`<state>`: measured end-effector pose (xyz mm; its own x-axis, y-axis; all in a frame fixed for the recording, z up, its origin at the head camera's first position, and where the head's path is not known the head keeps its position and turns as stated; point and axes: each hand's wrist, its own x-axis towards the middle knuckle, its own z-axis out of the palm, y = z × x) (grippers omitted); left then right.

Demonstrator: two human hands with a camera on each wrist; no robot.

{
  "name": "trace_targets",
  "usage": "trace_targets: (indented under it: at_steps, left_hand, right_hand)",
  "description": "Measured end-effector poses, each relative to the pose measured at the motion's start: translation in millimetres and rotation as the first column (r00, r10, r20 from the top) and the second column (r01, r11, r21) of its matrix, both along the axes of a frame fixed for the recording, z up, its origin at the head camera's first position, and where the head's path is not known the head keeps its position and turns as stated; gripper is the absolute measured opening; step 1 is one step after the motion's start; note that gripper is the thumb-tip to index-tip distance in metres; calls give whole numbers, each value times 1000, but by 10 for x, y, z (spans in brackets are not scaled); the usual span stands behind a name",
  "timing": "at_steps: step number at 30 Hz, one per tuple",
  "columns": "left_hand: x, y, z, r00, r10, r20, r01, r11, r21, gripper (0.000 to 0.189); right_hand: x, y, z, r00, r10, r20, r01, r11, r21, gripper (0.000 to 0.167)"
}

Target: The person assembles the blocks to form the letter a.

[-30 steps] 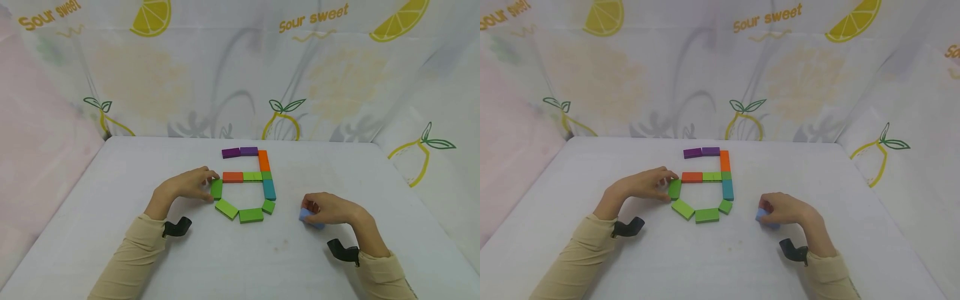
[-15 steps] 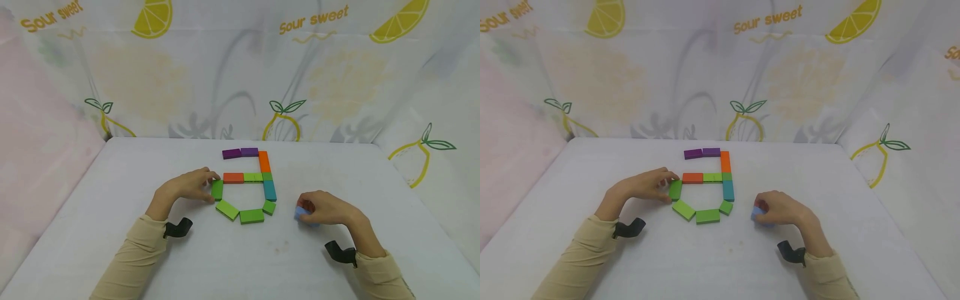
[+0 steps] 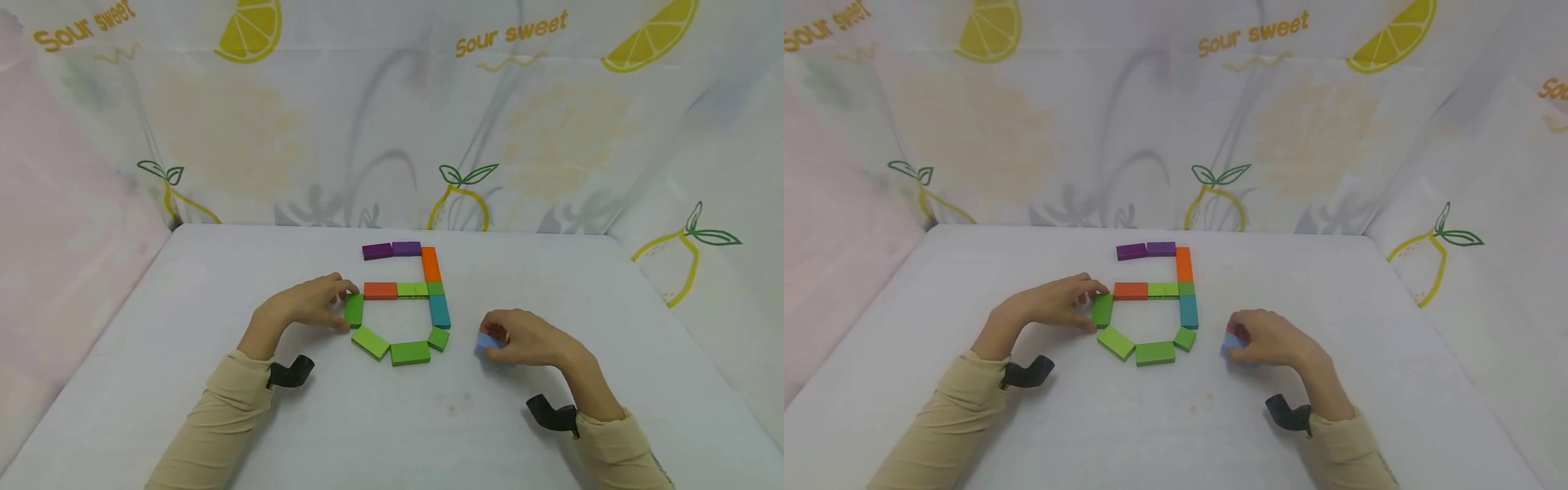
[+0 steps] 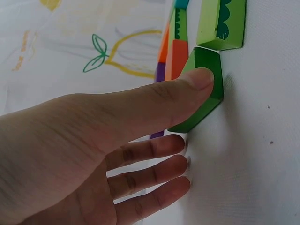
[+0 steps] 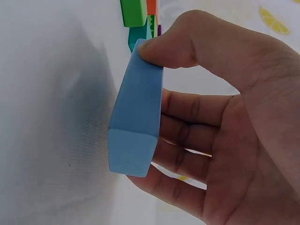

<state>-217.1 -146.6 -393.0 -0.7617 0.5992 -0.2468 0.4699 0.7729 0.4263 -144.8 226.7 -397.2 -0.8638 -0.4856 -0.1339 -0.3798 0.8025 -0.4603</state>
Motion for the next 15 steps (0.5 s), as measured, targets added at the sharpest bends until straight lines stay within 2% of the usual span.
trace_targets:
  at_steps: [15]
  left_hand:
    - [1, -10, 6, 1000, -18, -12, 18, 1000, 2, 59]
  right_hand:
    - [1, -104, -20, 1000, 3, 1, -3, 1000, 13, 17]
